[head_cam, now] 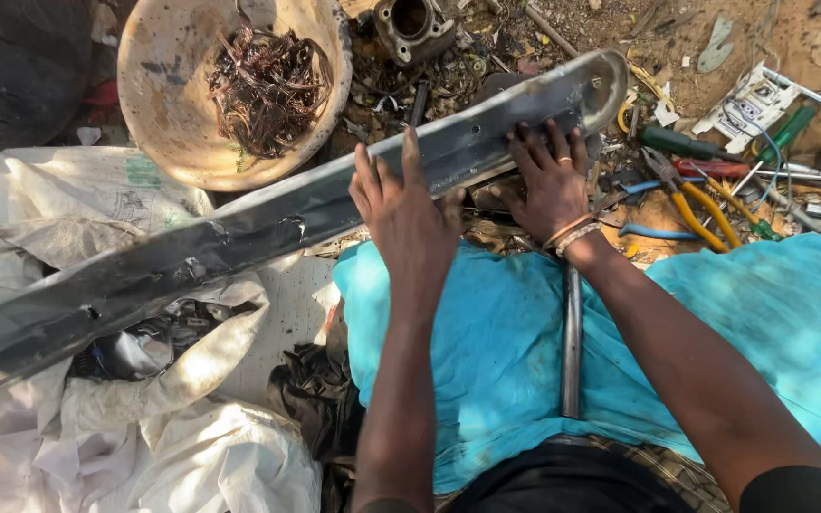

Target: The person sits on the ground holding a long metal vehicle trim strip and hammers it to straighten the bent metal. They reposition and turn the strip, then use pliers to grip and bend protruding tabs and edges along the strip.

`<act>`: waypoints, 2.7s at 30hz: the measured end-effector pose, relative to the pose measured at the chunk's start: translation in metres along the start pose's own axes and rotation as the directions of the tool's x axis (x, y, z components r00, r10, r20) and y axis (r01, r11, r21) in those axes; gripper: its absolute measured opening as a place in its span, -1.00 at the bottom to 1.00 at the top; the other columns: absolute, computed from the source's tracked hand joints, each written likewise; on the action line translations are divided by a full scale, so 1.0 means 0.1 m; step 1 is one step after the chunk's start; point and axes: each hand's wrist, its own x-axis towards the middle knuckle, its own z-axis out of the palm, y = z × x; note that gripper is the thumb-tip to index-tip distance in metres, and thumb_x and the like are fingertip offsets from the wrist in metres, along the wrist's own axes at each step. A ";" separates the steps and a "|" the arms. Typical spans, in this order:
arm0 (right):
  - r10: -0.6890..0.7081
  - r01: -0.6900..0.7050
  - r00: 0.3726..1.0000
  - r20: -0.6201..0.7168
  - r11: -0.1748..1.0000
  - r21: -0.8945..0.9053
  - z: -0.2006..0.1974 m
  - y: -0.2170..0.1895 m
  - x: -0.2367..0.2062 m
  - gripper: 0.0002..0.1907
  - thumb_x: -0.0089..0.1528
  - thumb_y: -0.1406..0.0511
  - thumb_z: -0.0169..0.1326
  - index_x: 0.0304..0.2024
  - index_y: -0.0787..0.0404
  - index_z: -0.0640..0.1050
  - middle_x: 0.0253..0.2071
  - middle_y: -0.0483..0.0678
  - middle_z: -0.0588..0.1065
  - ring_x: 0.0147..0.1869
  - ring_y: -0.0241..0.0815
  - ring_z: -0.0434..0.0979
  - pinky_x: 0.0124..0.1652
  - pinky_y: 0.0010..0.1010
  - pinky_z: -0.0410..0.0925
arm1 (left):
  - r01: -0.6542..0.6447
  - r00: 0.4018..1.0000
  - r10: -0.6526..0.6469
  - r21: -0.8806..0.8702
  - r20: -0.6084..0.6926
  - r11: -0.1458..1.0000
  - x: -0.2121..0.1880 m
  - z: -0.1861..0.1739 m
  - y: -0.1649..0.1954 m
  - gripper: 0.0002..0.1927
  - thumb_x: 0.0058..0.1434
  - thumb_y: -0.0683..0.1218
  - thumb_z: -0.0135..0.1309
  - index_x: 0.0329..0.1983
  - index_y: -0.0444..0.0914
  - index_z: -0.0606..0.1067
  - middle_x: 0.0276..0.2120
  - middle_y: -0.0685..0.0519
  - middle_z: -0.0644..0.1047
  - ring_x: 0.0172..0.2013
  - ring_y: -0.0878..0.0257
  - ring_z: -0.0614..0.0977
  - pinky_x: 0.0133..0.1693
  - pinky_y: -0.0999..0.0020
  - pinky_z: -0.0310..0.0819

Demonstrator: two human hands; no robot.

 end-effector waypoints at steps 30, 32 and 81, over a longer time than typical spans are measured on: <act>0.561 -0.819 0.574 0.597 0.377 0.433 0.32 0.37 -1.78 -0.59 0.07 0.22 0.28 -0.20 0.43 0.52 -0.44 0.14 0.54 -0.40 0.03 0.57 -0.36 -0.15 0.44 | -0.156 0.917 0.024 0.304 0.397 0.940 1.10 0.52 -0.78 -0.77 0.31 -0.15 -0.02 -0.19 -0.25 0.67 -0.18 -0.12 0.66 -0.15 -0.09 0.71 -0.19 0.09 0.65; 0.520 -0.815 0.399 0.755 -0.177 0.552 0.30 0.41 -1.85 -0.66 0.11 0.33 0.25 -0.20 0.45 0.46 -0.46 0.03 0.46 -0.48 -0.06 0.48 -0.50 -0.23 0.38 | -0.166 0.918 0.028 0.320 0.395 0.933 1.07 0.57 -0.82 -0.77 0.31 -0.14 -0.02 -0.19 -0.25 0.66 -0.20 -0.13 0.66 -0.16 -0.09 0.71 -0.21 0.09 0.65; 0.448 -0.529 0.841 0.303 0.797 0.292 -0.21 0.02 -0.93 -0.62 0.17 0.17 0.20 -0.19 0.33 0.44 -0.43 0.23 0.48 -0.30 0.26 0.52 -0.22 0.03 0.38 | -0.273 0.871 0.100 0.305 0.481 0.912 1.14 0.80 -0.93 -0.81 0.28 -0.14 0.05 -0.25 -0.20 0.68 -0.30 -0.11 0.68 -0.28 -0.02 0.75 -0.26 0.13 0.67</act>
